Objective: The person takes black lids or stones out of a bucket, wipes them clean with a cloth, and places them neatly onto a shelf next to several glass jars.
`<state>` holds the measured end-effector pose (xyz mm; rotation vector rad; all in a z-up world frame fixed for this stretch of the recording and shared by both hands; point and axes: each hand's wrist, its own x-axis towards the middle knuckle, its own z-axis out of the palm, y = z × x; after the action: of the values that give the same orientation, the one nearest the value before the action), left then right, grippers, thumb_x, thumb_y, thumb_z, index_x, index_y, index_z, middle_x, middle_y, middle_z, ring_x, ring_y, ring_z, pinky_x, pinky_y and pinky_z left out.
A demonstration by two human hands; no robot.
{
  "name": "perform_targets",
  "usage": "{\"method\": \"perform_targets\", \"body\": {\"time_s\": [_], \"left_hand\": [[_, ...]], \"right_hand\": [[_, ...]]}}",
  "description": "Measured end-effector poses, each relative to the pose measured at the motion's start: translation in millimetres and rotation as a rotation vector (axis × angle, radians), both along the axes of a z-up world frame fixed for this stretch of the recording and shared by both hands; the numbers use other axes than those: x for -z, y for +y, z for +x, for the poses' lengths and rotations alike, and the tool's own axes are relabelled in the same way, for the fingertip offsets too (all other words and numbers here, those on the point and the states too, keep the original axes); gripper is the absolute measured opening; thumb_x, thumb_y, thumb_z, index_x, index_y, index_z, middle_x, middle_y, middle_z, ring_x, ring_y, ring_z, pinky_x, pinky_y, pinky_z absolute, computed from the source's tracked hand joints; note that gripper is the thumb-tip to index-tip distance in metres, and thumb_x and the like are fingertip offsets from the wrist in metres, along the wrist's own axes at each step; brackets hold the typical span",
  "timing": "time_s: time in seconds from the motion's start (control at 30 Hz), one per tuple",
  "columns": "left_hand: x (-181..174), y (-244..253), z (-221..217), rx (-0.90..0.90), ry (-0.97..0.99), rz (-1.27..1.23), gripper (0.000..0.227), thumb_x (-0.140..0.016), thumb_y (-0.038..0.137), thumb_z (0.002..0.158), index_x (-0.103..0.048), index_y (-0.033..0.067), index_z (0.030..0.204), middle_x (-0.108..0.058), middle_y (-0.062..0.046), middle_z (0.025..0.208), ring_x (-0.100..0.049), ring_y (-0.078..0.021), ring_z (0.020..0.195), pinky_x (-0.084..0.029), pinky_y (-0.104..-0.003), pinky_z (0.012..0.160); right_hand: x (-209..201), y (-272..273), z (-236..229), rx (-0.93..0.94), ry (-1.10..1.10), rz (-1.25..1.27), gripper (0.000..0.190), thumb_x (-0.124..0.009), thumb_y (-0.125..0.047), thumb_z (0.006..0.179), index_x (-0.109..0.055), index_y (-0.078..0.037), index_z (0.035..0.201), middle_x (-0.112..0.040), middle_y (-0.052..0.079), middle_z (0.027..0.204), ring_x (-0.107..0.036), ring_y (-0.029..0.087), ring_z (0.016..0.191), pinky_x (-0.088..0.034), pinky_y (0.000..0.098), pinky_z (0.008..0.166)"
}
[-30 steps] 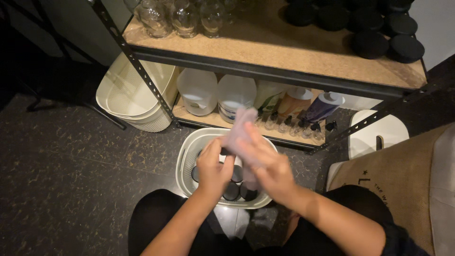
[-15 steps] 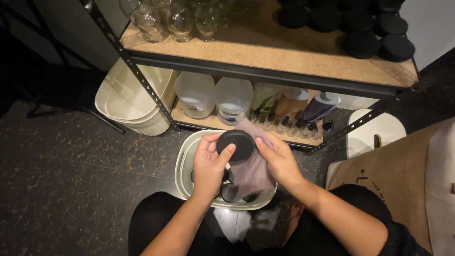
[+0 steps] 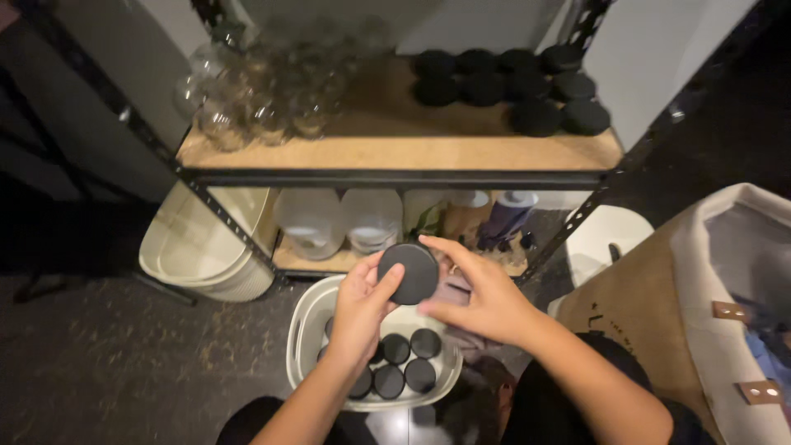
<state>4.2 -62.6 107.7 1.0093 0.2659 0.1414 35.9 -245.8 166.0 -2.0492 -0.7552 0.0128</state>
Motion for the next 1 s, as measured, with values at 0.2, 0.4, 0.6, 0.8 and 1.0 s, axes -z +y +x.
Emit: {"method": "perform_targets", "body": {"time_s": [0.2, 0.4, 0.6, 0.8, 1.0], "left_hand": [[0.8, -34.0, 61.4, 0.161, -0.028, -0.003, 0.047, -0.075, 0.011, 0.092, -0.059, -0.0060, 0.133, -0.073, -0.017, 0.112, -0.076, -0.0295, 0.090, -0.066, -0.042, 0.069], [-18.4, -64.3, 119.6, 0.238, -0.218, 0.171, 0.056, -0.077, 0.010, 0.091, -0.055, -0.0045, 0.140, -0.070, -0.019, 0.123, -0.072, -0.0274, 0.104, -0.064, -0.040, 0.080], [-17.6, -76.3, 185.6, 0.269, -0.406, 0.442, 0.058, -0.077, 0.012, 0.092, -0.053, 0.0026, 0.143, -0.066, -0.021, 0.129, -0.066, -0.0278, 0.117, -0.060, -0.038, 0.095], [-74.5, -62.1, 189.4, 0.420, -0.379, 1.086, 0.083, -0.077, 0.046, 0.086, -0.041, 0.0203, 0.156, -0.057, -0.017, 0.147, -0.050, -0.0355, 0.140, -0.040, -0.048, 0.119], [-74.3, -40.6, 228.8, 0.516, -0.564, 1.491, 0.109, -0.087, 0.056, 0.068, -0.044, 0.0029, 0.153, -0.059, -0.023, 0.139, -0.048, -0.0434, 0.134, -0.033, -0.052, 0.120]], "right_hand": [[-21.2, -23.1, 11.5, 0.293, -0.171, -0.150, 0.095, -0.094, -0.044, 0.060, -0.058, -0.029, 0.146, -0.071, 0.016, 0.062, -0.075, 0.038, 0.072, -0.056, 0.0437, 0.069], [-40.0, -51.6, 47.0, 0.411, -0.203, -0.094, 0.093, -0.097, -0.041, 0.053, -0.064, -0.025, 0.139, -0.077, 0.019, 0.080, -0.075, 0.040, 0.083, -0.057, 0.0476, 0.075], [-39.7, -70.5, 100.6, 0.430, -0.253, -0.106, 0.085, -0.095, -0.049, 0.054, -0.069, -0.016, 0.128, -0.079, 0.017, 0.094, -0.074, 0.040, 0.094, -0.058, 0.0481, 0.083], [-26.3, -84.6, 165.5, 0.454, -0.286, -0.316, 0.084, -0.087, -0.060, 0.053, -0.070, -0.021, 0.125, -0.079, 0.007, 0.093, -0.074, 0.033, 0.098, -0.058, 0.0460, 0.085], [-51.3, -82.8, 180.2, 0.369, -0.171, -0.445, 0.098, -0.083, -0.073, 0.054, -0.070, -0.009, 0.127, -0.078, 0.016, 0.105, -0.072, 0.038, 0.107, -0.056, 0.0496, 0.091]]}}
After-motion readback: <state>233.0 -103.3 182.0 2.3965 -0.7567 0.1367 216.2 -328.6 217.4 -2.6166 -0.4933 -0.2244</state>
